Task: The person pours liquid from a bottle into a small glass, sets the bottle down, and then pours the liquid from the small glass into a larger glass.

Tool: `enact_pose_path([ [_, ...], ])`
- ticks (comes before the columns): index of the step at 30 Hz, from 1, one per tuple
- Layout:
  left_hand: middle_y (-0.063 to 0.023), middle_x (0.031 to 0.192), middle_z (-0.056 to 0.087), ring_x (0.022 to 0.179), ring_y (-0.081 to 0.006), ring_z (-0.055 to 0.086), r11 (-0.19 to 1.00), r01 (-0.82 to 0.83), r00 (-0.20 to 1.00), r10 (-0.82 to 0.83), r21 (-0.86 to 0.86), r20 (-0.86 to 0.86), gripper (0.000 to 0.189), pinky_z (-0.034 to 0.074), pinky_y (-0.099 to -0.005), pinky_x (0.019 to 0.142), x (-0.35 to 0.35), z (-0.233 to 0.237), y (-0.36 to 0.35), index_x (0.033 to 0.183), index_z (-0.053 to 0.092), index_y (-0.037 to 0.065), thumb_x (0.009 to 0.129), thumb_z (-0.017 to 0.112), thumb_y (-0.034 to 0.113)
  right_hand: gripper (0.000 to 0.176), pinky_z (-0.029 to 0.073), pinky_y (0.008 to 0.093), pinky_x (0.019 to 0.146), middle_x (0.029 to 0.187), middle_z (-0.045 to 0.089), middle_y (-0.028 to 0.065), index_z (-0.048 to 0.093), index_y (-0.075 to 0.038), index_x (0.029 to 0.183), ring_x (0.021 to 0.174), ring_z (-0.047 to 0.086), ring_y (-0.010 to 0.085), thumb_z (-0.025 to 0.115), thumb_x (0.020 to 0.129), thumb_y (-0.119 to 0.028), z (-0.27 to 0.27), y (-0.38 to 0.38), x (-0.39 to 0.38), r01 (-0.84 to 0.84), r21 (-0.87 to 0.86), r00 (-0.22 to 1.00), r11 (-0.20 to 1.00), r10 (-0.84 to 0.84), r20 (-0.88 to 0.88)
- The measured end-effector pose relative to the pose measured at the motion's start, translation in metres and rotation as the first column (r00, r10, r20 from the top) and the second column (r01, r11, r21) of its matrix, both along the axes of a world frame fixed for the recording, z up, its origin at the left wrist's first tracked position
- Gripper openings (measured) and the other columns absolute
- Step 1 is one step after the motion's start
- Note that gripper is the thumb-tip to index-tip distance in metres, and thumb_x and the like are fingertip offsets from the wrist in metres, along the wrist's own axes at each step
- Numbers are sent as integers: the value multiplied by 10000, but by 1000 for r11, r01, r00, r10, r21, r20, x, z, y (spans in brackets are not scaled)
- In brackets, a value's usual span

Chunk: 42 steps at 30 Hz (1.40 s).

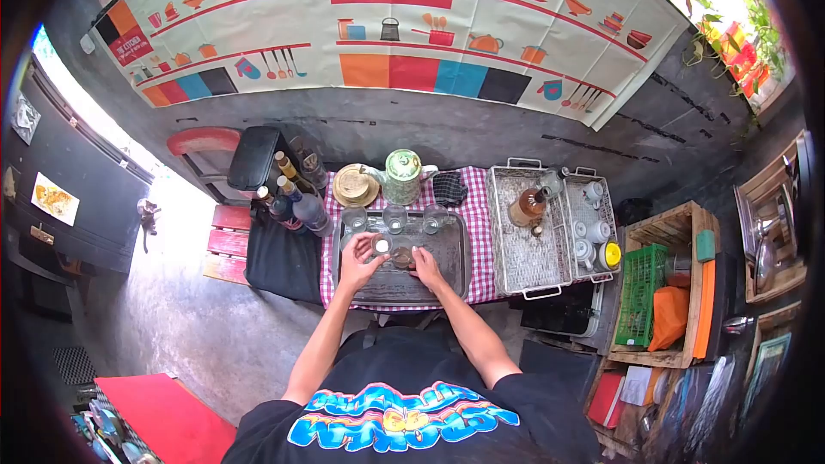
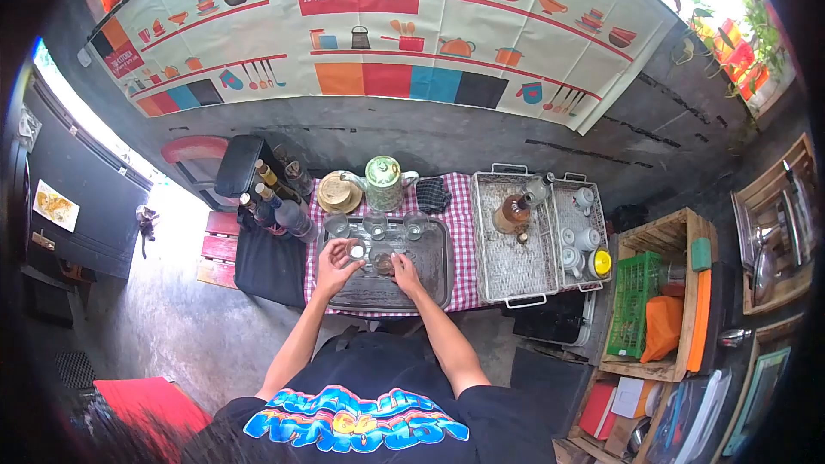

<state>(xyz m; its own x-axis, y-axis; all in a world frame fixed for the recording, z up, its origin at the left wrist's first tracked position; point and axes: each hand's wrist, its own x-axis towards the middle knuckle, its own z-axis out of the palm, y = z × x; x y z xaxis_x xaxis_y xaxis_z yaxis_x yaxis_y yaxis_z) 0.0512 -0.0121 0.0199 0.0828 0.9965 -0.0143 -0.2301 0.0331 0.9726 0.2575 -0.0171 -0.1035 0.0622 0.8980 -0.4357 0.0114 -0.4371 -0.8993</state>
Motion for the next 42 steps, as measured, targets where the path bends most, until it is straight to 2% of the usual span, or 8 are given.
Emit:
enact_pose_path([
  [3,-109,1248,636,1160,-169,616,1000,-7,1000,7,4,8,564,510,-323,1024,8,-1,-1,1205,530,24,730,817,-77,491,538,316,634,922,657,84,614,16,1112,827,647,149,469,1056,-449,0,-7,9,-4,59,996,998,9,-88],
  [6,-105,1240,638,1157,-166,616,1000,-5,1000,5,6,1,563,510,-320,1024,17,-1,-1,1201,532,21,727,820,-77,395,456,253,547,741,484,-26,579,-73,1010,620,479,76,438,1073,-437,5,-14,19,-45,147,999,988,46,-3],
  [9,-99,1232,637,1157,-166,614,1000,9,1000,-9,4,-15,563,509,-317,1022,24,3,-2,1200,537,14,723,819,-87,379,399,240,508,670,420,-54,556,-97,945,568,434,60,426,1078,-427,-45,-17,39,-61,273,997,960,44,70],
  [10,-96,1224,640,1152,-164,616,1000,6,1000,-6,-3,-24,561,509,-314,1020,27,7,-2,1199,542,13,722,820,-86,377,351,233,487,659,402,-55,548,-106,929,557,415,53,422,1078,-428,-30,-21,44,-53,183,998,982,57,-19],
  [14,-96,1228,647,1153,-160,617,1000,7,1000,-7,-7,-27,560,505,-309,1019,35,9,0,1198,554,13,719,831,-76,380,357,229,477,665,398,-57,543,-113,921,542,414,53,433,1071,-444,9,-29,58,-45,50,997,998,48,-55],
  [25,-122,1264,662,1188,-178,621,999,38,993,-36,15,-108,568,496,-330,1038,48,15,6,1223,552,19,733,835,-24,378,334,214,459,654,351,-49,487,-122,887,523,389,53,456,1064,-454,63,-8,72,47,176,973,983,-5,-230],
  [40,-99,1254,660,1166,-175,627,997,15,986,-1,82,-164,570,514,-336,1018,44,35,23,1255,575,25,750,836,-10,416,351,210,470,657,363,-61,542,-120,950,526,408,52,446,1051,-511,101,36,72,23,280,983,960,30,-182],
  [42,-93,1251,660,1168,-174,624,995,17,994,-6,102,-110,574,517,-339,1014,45,36,27,1260,575,23,751,836,-10,419,343,209,467,655,360,-63,533,-123,934,523,402,52,445,1050,-516,104,41,72,10,286,985,958,41,-170],
])
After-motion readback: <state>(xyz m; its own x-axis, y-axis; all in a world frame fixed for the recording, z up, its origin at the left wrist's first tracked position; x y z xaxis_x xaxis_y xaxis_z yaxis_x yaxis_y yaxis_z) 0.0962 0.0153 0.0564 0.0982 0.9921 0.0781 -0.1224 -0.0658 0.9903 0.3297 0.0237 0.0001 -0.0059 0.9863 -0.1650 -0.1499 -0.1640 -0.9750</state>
